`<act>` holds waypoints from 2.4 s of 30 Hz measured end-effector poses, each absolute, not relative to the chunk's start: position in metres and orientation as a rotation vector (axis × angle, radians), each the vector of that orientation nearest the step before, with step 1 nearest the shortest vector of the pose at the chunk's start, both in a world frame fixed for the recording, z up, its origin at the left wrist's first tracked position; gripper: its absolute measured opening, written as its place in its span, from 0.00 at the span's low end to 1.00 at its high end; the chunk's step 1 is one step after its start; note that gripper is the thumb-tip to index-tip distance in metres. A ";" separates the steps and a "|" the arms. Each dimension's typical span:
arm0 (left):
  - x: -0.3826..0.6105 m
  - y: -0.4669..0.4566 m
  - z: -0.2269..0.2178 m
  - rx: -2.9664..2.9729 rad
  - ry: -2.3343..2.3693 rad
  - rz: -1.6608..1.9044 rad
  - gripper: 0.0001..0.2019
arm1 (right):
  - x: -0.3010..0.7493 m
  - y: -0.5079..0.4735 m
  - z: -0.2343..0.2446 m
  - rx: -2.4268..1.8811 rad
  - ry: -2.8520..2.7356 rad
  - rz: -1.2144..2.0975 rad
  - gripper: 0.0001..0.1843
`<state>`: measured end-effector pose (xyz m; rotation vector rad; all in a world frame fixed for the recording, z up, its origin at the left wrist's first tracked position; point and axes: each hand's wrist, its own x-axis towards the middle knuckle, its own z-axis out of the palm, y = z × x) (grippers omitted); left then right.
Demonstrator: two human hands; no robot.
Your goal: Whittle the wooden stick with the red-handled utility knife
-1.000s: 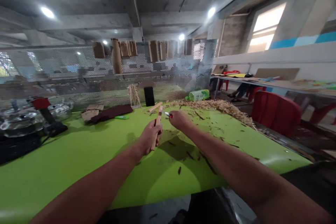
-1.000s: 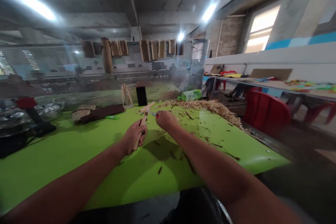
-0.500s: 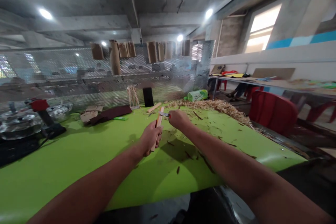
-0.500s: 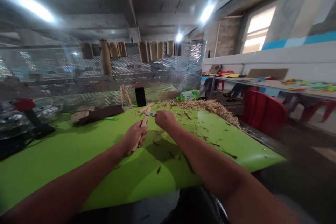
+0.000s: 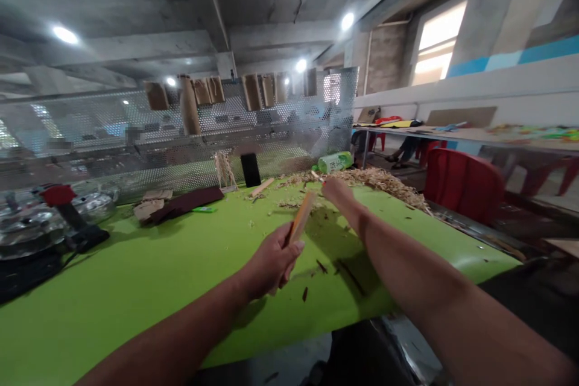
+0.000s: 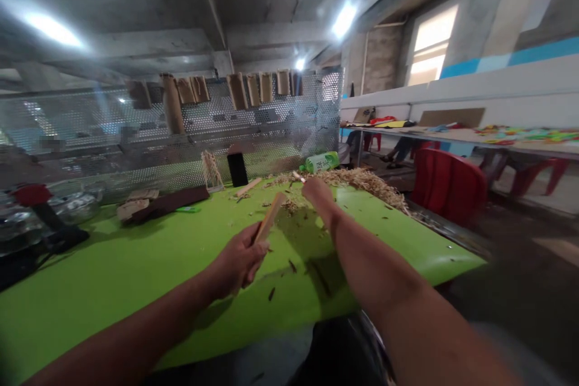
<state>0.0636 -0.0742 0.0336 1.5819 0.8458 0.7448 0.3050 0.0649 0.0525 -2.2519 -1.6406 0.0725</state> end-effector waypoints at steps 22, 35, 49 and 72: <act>0.052 -0.021 0.027 1.267 0.910 1.088 0.14 | 0.199 0.009 0.040 -1.757 -2.306 -0.239 0.17; 0.062 -0.056 0.036 1.549 0.957 0.942 0.27 | 0.275 0.060 0.051 -2.120 -1.803 0.046 0.16; 0.051 -0.028 0.024 1.533 0.984 1.063 0.29 | 0.226 0.033 0.038 -0.996 -1.360 1.290 0.19; 0.053 -0.032 0.027 1.265 0.807 1.015 0.10 | 0.231 0.040 0.035 -1.168 -1.488 0.858 0.19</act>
